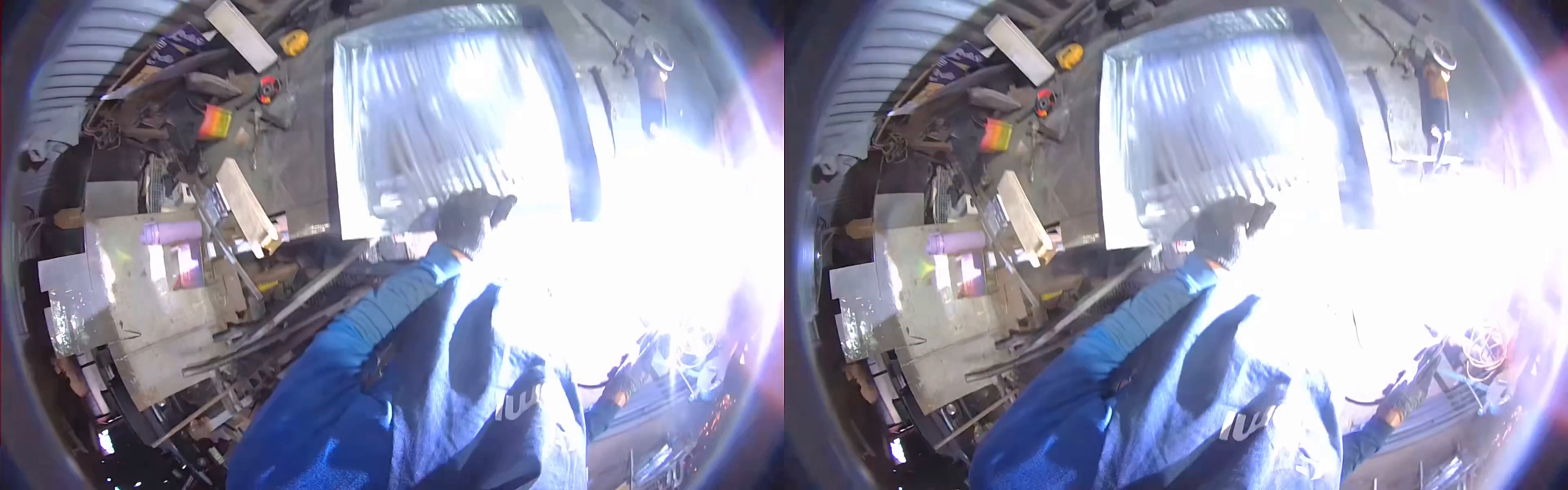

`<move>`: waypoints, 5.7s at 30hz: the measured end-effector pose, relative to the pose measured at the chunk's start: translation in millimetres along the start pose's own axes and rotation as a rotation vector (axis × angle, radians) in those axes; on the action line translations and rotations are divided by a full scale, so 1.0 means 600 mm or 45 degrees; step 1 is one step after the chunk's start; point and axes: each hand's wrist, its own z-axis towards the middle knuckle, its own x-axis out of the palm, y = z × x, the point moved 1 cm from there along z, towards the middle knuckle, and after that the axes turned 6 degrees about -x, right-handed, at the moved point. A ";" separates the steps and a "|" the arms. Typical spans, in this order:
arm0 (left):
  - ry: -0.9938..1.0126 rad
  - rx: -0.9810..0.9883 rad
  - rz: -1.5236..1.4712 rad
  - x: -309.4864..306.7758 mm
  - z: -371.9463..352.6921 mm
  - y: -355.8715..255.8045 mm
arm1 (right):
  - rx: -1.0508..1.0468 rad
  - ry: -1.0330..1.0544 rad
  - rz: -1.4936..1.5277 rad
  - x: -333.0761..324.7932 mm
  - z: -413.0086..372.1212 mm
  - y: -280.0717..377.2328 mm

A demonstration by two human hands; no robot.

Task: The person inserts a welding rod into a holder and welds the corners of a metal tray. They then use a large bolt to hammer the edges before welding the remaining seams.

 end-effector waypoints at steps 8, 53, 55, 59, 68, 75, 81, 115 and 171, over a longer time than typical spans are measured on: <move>0.001 -0.032 0.434 0.001 0.008 -0.018 | 0.042 -0.102 -0.052 -0.002 0.019 -0.005; -0.050 0.182 0.596 0.014 0.002 -0.005 | -0.231 -0.072 0.112 0.031 0.032 -0.070; 0.025 0.185 0.471 0.009 -0.001 -0.003 | -0.241 -0.124 0.216 0.034 0.024 -0.067; 0.289 0.262 0.311 -0.006 0.026 -0.054 | 0.198 -0.091 0.055 0.010 -0.057 -0.003; 0.604 1.070 0.588 0.050 0.250 -0.164 | 0.057 0.011 -0.138 -0.049 -0.232 -0.036; 0.937 1.061 1.089 0.151 0.270 -0.195 | 0.106 0.057 -0.299 -0.068 -0.290 -0.025; 1.029 1.061 1.282 0.163 0.245 -0.198 | 0.101 0.142 -0.126 -0.066 -0.286 -0.047; 1.169 0.942 1.235 0.201 0.238 -0.211 | 0.337 0.688 0.245 -0.024 -0.283 -0.147; 1.150 0.915 1.245 0.204 0.234 -0.212 | 0.305 0.691 0.331 -0.013 -0.277 -0.152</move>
